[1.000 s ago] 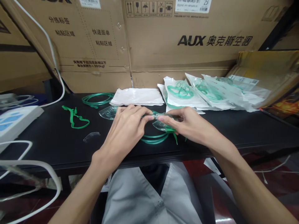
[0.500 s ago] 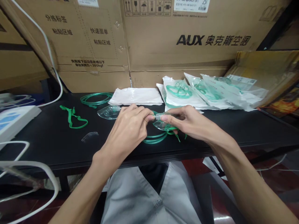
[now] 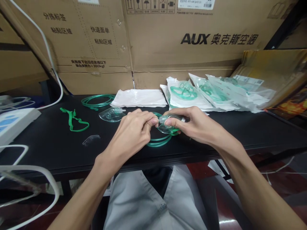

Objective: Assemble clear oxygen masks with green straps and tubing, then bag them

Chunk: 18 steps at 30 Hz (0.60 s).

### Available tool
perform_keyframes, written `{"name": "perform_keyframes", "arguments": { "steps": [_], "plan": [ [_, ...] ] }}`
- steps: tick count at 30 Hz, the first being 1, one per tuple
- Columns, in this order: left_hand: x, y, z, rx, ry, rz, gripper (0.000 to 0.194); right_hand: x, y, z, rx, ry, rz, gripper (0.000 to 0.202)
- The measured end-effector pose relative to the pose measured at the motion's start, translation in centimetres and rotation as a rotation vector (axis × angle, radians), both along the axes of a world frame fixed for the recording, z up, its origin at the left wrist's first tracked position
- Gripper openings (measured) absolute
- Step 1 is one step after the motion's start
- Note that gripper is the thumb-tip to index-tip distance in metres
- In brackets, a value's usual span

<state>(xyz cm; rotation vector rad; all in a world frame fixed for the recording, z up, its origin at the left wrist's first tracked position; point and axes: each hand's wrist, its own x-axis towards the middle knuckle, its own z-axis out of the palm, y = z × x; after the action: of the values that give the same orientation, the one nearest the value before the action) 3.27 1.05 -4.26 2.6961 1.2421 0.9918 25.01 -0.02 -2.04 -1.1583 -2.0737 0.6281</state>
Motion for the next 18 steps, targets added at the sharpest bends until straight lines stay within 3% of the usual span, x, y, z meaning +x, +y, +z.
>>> {"name": "perform_keyframes", "arguments": {
  "steps": [9, 14, 18],
  "plan": [
    [-0.4, 0.2, 0.4, -0.085, -0.064, -0.006, 0.024, 0.2, 0.4, -0.3, -0.017, 0.016, 0.059, 0.032],
    [-0.8, 0.2, 0.5, -0.251, -0.076, 0.013, 0.022, 0.4, 0.7, -0.7, 0.116, -0.055, 0.059, 0.031],
    [-1.3, 0.4, 0.6, -0.34, -0.062, -0.004, 0.033, 0.7, 0.5, -0.5, 0.219, -0.109, 0.055, 0.03]
  ]
}}
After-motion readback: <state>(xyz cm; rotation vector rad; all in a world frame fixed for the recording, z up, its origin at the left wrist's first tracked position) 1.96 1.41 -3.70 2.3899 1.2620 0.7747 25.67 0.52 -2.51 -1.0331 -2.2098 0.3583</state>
